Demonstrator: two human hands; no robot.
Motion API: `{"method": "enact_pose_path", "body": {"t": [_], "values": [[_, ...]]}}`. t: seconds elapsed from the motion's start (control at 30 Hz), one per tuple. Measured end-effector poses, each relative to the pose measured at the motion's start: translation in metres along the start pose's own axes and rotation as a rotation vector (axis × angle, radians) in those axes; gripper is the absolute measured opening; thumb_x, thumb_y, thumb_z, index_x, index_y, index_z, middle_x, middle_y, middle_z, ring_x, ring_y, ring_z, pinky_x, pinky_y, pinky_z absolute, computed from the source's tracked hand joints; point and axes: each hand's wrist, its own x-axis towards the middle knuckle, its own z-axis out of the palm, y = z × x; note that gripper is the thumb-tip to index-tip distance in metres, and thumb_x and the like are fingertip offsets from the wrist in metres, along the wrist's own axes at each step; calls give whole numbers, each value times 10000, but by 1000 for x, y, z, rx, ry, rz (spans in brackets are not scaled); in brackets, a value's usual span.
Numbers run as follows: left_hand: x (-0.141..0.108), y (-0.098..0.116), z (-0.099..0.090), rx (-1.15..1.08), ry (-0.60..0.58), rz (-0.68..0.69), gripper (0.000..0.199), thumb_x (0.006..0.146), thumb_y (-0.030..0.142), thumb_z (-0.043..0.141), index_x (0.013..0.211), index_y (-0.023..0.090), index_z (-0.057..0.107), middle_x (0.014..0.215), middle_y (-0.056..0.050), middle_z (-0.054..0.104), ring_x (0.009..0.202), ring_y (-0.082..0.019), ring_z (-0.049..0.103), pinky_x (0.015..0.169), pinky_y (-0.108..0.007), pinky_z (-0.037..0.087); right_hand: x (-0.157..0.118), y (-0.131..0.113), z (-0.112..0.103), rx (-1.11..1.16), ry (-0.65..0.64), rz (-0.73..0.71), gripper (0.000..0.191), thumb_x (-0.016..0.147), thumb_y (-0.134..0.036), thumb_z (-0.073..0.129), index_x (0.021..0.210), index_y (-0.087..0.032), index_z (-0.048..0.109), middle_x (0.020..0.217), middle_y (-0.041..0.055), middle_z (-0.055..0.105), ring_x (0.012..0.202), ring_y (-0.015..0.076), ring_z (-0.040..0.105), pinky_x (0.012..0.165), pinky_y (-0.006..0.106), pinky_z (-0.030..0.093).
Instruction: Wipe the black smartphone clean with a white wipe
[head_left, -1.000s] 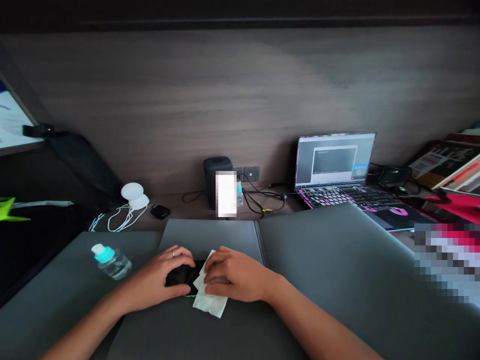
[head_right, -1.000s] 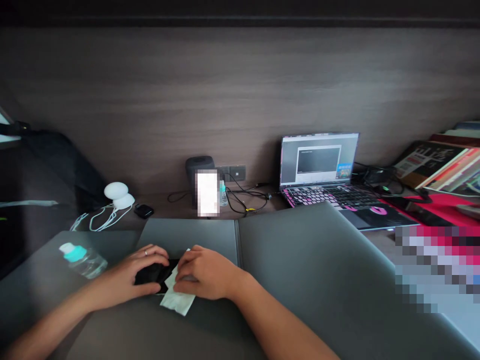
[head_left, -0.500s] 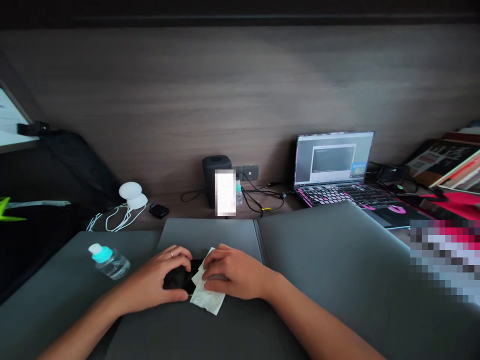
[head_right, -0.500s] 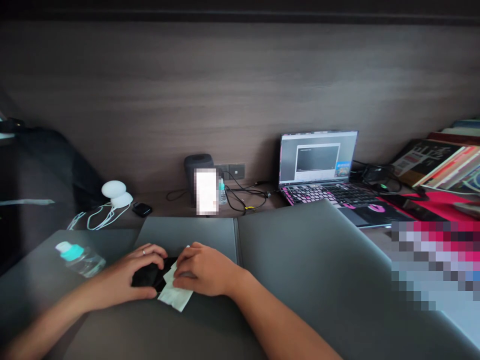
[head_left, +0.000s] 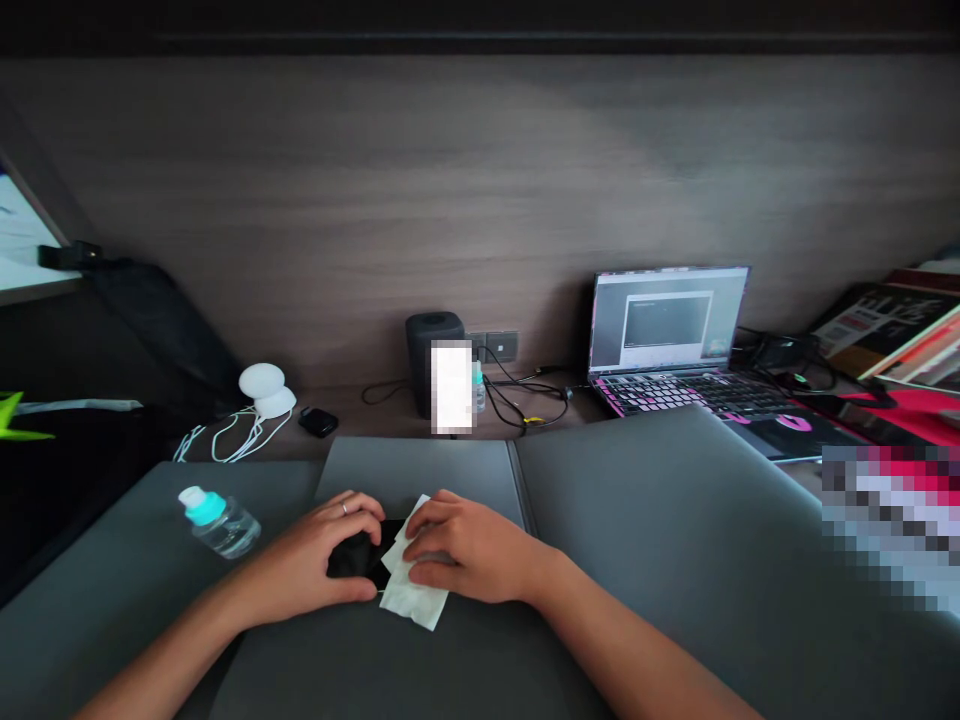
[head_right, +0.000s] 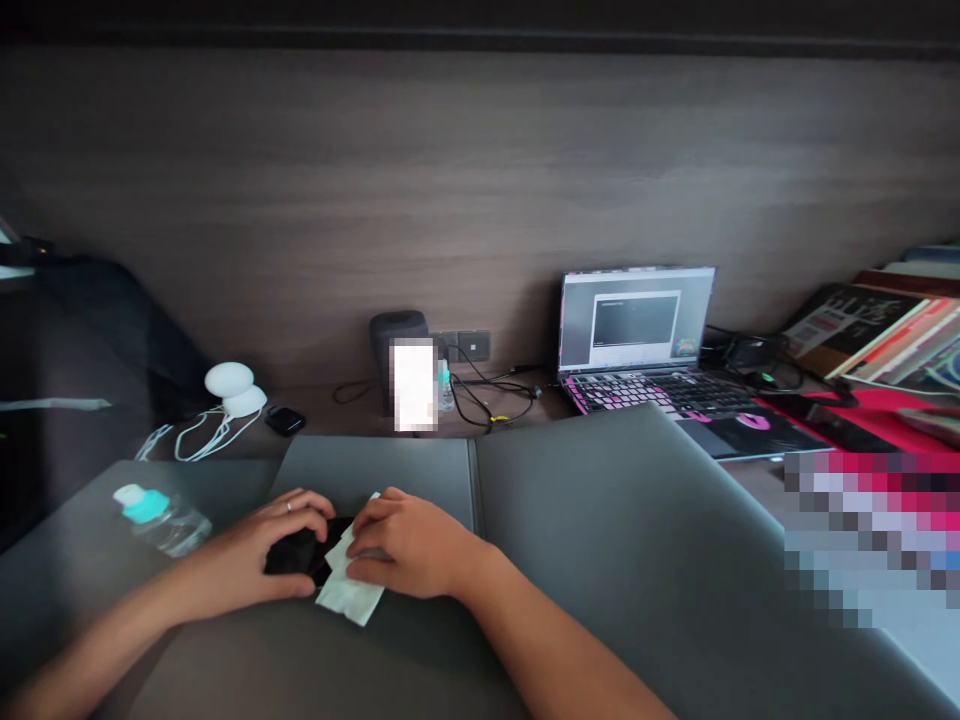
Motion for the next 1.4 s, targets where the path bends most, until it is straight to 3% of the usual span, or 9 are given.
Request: {"method": "enact_pose_path", "body": {"t": [0.7,1.4], "values": [[-1,1,0,-15,11,14,232,794,202,694,988,266,585,1269,-28,554,1202,-249,508,999,-353,416,0,1,1,-28,-8,1,238,947,-300,595,1057,-140,732,1120,98,675,1024,174,600,973,298,421],[-2,-1,1,-35,35,36,290,731,181,724,983,267,609,1269,-36,559,1191,-270,523,989,-372,430,1,0,3,-37,-22,-52,239,971,-305,557,1043,-159,731,1109,74,691,1032,167,606,978,285,408]]}}
